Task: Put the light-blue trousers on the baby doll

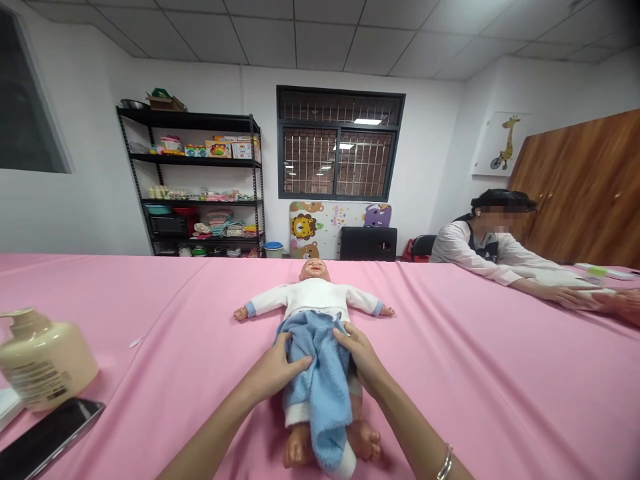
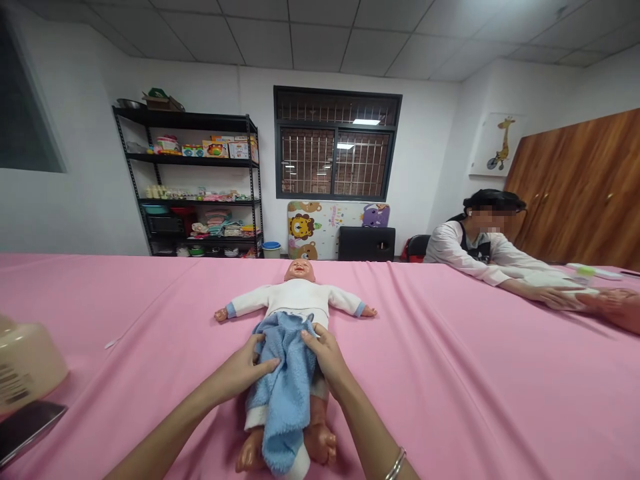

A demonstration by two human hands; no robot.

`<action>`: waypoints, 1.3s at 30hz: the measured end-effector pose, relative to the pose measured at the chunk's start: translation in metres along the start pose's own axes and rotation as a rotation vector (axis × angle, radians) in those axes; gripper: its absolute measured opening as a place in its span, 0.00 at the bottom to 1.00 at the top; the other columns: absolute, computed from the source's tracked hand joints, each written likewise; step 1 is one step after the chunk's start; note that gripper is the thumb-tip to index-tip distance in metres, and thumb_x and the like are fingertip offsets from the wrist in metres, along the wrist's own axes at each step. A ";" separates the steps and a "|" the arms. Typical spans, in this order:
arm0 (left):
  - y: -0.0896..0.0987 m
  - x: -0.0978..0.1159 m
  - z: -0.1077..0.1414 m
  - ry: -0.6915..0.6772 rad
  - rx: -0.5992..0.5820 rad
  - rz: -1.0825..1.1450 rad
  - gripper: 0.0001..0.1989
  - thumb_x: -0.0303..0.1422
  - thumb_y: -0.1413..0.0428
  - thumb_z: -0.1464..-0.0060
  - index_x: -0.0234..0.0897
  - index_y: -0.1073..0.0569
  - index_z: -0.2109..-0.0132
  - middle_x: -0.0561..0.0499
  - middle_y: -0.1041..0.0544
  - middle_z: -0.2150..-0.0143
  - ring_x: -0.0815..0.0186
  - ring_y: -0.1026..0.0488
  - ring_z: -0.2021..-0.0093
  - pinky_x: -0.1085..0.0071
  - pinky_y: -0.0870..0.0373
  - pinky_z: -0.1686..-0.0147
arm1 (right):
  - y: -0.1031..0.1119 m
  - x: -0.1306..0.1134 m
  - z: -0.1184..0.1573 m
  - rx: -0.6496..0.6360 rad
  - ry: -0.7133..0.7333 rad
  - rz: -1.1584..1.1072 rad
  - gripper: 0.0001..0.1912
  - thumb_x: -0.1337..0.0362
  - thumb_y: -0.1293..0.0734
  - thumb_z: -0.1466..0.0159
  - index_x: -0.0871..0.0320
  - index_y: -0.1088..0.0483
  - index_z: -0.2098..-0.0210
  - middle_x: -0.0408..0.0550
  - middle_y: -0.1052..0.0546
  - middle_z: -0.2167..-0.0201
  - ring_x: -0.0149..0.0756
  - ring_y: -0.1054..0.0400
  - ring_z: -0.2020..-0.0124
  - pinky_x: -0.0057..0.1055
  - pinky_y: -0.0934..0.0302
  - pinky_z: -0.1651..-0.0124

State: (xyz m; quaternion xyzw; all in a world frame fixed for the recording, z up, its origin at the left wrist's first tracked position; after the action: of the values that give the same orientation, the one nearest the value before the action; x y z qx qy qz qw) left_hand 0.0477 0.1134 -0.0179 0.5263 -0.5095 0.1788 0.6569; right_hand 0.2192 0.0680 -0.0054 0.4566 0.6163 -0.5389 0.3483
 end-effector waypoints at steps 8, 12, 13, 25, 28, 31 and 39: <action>0.011 0.008 0.000 0.253 -0.002 0.559 0.35 0.30 0.47 0.60 0.39 0.46 0.42 0.46 0.27 0.58 0.59 0.27 0.62 0.66 0.30 0.66 | 0.028 -0.014 -0.004 0.294 0.074 0.013 0.19 0.58 0.27 0.56 0.60 0.32 0.67 0.45 0.26 0.71 0.37 0.32 0.67 0.30 0.38 0.64; 0.024 0.010 0.002 0.295 -0.112 0.610 0.35 0.29 0.50 0.59 0.43 0.45 0.41 0.51 0.26 0.67 0.60 0.27 0.69 0.68 0.31 0.74 | 0.055 -0.023 -0.006 0.569 0.148 0.098 0.16 0.59 0.30 0.55 0.60 0.30 0.68 0.46 0.26 0.67 0.40 0.33 0.62 0.31 0.39 0.62; 0.026 0.008 0.002 0.290 -0.124 0.575 0.34 0.30 0.50 0.59 0.43 0.45 0.41 0.50 0.26 0.66 0.59 0.27 0.68 0.68 0.31 0.73 | 0.056 -0.025 -0.005 0.592 0.171 0.140 0.15 0.58 0.31 0.54 0.60 0.29 0.68 0.46 0.26 0.67 0.40 0.34 0.61 0.31 0.39 0.60; 0.013 0.034 0.014 -0.664 0.367 -0.520 0.43 0.45 0.42 0.54 0.35 0.51 0.37 0.39 0.42 0.39 0.51 0.50 0.38 0.54 0.54 0.41 | -0.031 -0.028 0.036 -0.252 0.516 0.892 0.15 0.61 0.43 0.37 0.54 0.29 0.56 0.47 0.27 0.65 0.36 0.37 0.63 0.33 0.43 0.58; 0.010 0.042 0.018 -0.816 0.336 -0.647 0.30 0.38 0.43 0.50 0.38 0.42 0.41 0.46 0.28 0.53 0.55 0.39 0.46 0.56 0.53 0.42 | -0.031 -0.029 0.035 -0.196 0.456 0.691 0.14 0.59 0.43 0.37 0.56 0.29 0.61 0.47 0.27 0.65 0.36 0.36 0.62 0.33 0.43 0.56; 0.009 0.048 0.020 -0.842 0.305 -0.674 0.10 0.29 0.47 0.47 0.41 0.28 0.57 0.51 0.26 0.67 0.61 0.34 0.58 0.59 0.46 0.49 | -0.007 -0.025 0.023 0.278 0.416 0.598 0.17 0.55 0.43 0.38 0.59 0.35 0.56 0.49 0.28 0.63 0.38 0.35 0.60 0.33 0.42 0.57; -0.004 0.059 0.027 -0.873 0.090 -0.575 0.08 0.22 0.50 0.58 0.36 0.34 0.67 0.49 0.30 0.64 0.61 0.35 0.59 0.63 0.40 0.54 | 0.044 0.016 -0.002 0.391 -0.084 0.881 0.42 0.54 0.33 0.49 0.65 0.50 0.40 0.57 0.27 0.63 0.47 0.32 0.62 0.37 0.40 0.62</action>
State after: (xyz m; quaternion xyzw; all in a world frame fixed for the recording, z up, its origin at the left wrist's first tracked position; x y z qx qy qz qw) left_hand 0.0624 0.0706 0.0283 0.6981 -0.5627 -0.2230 0.3825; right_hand 0.2558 0.0733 -0.0347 0.7090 0.2366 -0.4638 0.4756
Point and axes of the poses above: each hand's wrist, its own z-axis away from the middle knuckle, its own y-axis out of the back of the hand, x = y × z, the point moved 2 cm from there along -z, towards the middle knuckle
